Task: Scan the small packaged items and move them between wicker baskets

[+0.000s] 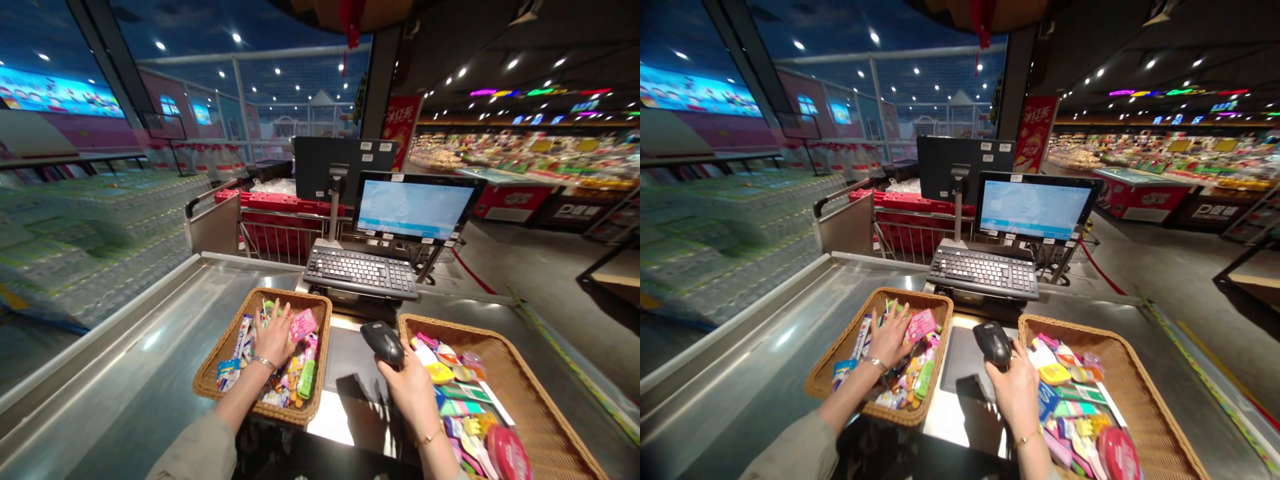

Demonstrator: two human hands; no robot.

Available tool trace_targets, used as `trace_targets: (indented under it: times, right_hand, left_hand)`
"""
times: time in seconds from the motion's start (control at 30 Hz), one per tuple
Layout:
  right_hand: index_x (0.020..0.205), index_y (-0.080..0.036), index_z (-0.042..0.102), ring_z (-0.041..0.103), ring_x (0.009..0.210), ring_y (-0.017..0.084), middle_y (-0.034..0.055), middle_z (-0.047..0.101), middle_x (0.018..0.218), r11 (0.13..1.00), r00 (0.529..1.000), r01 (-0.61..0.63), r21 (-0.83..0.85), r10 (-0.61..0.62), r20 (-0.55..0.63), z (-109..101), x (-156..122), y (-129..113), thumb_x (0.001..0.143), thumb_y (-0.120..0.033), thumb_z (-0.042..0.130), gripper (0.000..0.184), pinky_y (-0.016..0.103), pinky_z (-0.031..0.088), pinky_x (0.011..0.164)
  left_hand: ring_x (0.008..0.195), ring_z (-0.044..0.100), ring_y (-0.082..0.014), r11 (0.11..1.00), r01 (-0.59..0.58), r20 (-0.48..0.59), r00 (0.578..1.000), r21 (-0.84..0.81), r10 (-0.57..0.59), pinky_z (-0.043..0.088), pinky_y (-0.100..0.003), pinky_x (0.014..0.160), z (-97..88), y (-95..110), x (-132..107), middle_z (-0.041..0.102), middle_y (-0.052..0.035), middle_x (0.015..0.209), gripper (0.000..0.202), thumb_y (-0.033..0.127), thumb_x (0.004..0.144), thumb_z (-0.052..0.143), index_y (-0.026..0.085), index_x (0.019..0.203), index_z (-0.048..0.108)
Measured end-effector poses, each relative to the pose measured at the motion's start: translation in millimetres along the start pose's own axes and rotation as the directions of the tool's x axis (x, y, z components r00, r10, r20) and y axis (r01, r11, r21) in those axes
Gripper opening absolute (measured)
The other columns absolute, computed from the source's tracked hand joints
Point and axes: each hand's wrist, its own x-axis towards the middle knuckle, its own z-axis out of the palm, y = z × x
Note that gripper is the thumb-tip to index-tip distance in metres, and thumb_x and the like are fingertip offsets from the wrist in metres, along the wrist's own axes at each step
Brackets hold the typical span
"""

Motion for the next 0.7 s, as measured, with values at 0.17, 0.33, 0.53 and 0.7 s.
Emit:
trace_targets:
  times: [0.17,0.33,0.53,0.7]
  right_hand:
    - [0.09,-0.019,0.075,0.063,0.113,0.031,0.0131,0.069,0.118,1.0,0.999,-0.023,0.011,0.023,0.037,1.3,-0.6,0.5,0.069,-0.042,0.06,0.035,0.042,0.049,0.097]
    - [0.09,-0.019,0.075,0.06,0.118,0.032,0.0144,0.068,0.12,1.0,0.999,-0.028,-0.001,0.028,0.037,0.8,-0.8,0.4,0.069,-0.043,0.06,0.035,0.044,0.046,0.101]
    - [0.092,-0.018,0.075,0.053,0.128,0.034,0.0169,0.064,0.127,0.999,0.997,-0.024,-0.044,0.028,0.076,2.0,-2.3,0.9,0.072,-0.044,0.059,0.037,0.048,0.042,0.106]
    - [0.091,-0.018,0.075,0.045,0.136,0.034,0.0165,0.067,0.123,0.997,0.995,0.02,-0.076,-0.012,0.099,4.1,-5.5,-0.7,0.074,-0.039,0.058,0.032,0.053,0.038,0.11]
  left_hand:
    - [0.147,0.027,-0.0361,0.997,-0.028,-0.076,0.997,-0.07,0.023,-0.004,-0.072,0.115,-7.6,16.7,3.9,0.043,-0.0083,0.153,0.052,0.04,0.083,0.061,0.023,0.131,0.059]
    - [0.146,0.028,-0.036,0.993,-0.077,-0.128,0.99,-0.09,0.065,-0.009,-0.071,0.115,-7.9,25.5,6.9,0.045,-0.0094,0.151,0.053,0.039,0.082,0.061,0.022,0.132,0.059]
    - [0.146,0.03,-0.0364,0.989,-0.124,-0.167,0.98,-0.085,0.108,-0.011,-0.07,0.115,-8.0,38.9,8.5,0.046,-0.0117,0.15,0.053,0.038,0.082,0.062,0.021,0.133,0.058]
    - [0.147,0.027,-0.0348,0.986,-0.149,-0.172,0.976,-0.07,0.135,-0.014,-0.069,0.115,-6.1,48.8,8.6,0.044,-0.0101,0.152,0.056,0.037,0.082,0.061,0.022,0.136,0.055]
